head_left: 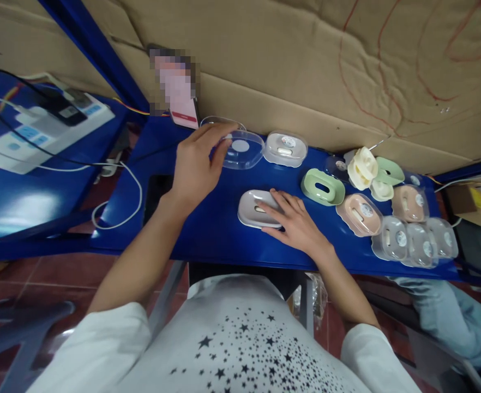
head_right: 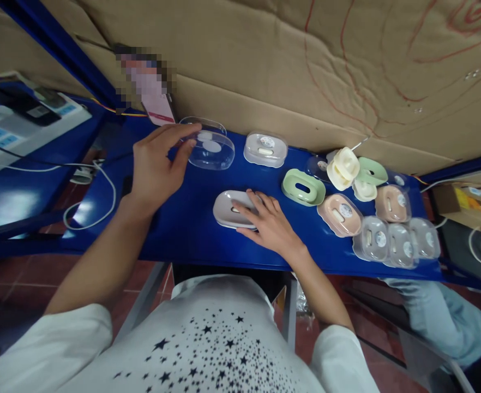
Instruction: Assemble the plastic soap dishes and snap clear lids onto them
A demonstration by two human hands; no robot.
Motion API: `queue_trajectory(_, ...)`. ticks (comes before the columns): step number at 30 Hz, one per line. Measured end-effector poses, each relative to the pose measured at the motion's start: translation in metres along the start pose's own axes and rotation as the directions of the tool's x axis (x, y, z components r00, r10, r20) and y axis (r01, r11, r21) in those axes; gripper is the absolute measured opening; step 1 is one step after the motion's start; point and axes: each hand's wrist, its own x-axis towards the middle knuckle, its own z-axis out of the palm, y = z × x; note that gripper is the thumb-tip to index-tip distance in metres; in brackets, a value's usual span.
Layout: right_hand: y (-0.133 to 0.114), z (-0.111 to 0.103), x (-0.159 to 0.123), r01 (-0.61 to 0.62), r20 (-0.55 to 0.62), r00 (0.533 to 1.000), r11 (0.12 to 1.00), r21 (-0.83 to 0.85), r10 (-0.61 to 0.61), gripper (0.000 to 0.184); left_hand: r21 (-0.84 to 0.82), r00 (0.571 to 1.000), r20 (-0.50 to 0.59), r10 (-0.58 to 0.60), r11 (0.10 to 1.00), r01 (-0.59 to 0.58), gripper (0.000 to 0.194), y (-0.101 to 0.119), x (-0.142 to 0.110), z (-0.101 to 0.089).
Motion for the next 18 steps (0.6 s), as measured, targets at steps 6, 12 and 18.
queue_trajectory(6, -0.014, 0.018, -0.004, 0.041, -0.053, 0.998, 0.998, -0.057, -0.044, 0.054, -0.227, 0.965, -0.094, -0.245, 0.949, 0.219, 0.037, -0.002, -0.019, -0.011)
queue_trajectory(12, -0.026, 0.026, -0.010, 0.087, -0.005, 0.996, 0.993, -0.080, -0.087, 0.060, -0.556, 0.846, -0.201, -0.494, 0.769, 0.317, 0.027, -0.005, -0.041, -0.021)
queue_trajectory(18, -0.035, 0.019, -0.012, 0.077, -0.027, 0.997, 0.997, 0.031, -0.076, 0.090, -0.782, 0.714, -0.204, -0.670, 0.551, 0.293, 0.018, 0.021, -0.053, -0.023)
